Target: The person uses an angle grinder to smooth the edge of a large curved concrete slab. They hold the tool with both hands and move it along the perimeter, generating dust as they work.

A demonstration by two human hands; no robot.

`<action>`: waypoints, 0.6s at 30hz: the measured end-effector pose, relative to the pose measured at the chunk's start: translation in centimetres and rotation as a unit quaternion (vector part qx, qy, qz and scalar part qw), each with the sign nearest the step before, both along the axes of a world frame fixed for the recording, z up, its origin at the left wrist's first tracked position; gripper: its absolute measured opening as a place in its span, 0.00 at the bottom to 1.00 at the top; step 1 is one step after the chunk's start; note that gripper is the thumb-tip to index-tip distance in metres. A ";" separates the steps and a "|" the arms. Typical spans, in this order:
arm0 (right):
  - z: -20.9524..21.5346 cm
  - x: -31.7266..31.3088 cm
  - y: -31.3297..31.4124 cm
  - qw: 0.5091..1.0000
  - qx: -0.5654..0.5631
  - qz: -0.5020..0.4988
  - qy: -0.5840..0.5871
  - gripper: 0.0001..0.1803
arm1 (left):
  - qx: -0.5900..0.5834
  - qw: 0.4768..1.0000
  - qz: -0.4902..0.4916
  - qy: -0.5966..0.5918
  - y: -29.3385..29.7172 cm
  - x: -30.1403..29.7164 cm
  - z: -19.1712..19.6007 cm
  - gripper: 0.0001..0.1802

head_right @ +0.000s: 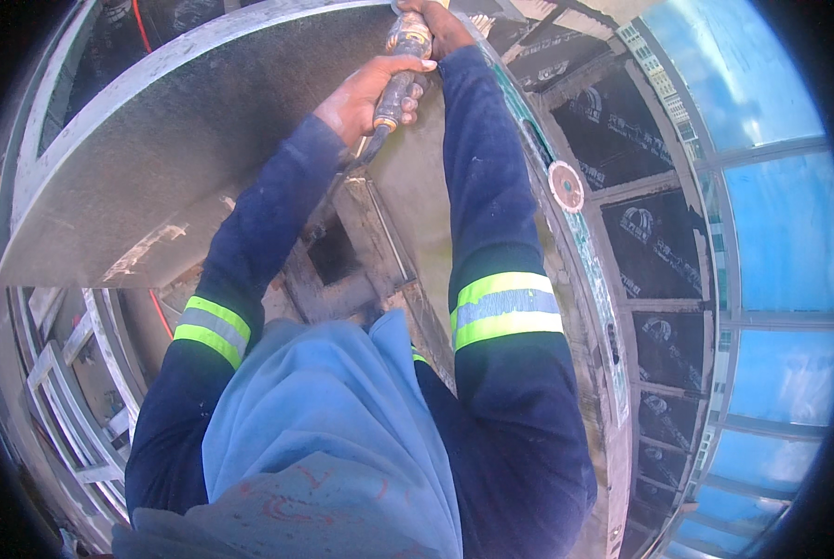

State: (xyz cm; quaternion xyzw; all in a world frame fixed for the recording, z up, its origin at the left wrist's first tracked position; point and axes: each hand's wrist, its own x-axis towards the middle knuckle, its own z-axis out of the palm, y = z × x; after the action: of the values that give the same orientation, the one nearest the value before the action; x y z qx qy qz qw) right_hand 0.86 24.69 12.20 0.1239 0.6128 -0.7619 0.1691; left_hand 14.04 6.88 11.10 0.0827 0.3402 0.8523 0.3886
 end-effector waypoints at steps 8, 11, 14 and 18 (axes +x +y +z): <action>-0.4 0.4 0.0 0.999 -0.023 0.029 0.012 0.13 | -0.017 1.000 0.000 -0.006 -0.8 0.7 0.4 0.20; -0.4 -0.4 -0.2 1.000 0.006 -0.018 0.024 0.13 | -0.013 1.000 0.003 -0.010 -0.5 0.1 0.7 0.19; -0.3 -0.6 0.1 1.000 -0.007 0.010 0.002 0.13 | -0.011 1.000 0.005 -0.002 -0.7 0.0 0.6 0.18; -0.6 -0.1 0.2 1.000 -0.016 0.012 0.024 0.14 | -0.004 1.000 -0.014 0.003 -1.4 0.7 1.0 0.21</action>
State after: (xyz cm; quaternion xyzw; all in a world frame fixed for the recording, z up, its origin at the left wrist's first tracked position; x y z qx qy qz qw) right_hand 0.73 24.94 11.57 0.0955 0.6059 -0.7724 0.1649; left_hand 14.74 5.44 12.06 0.0883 0.3431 0.8453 0.4000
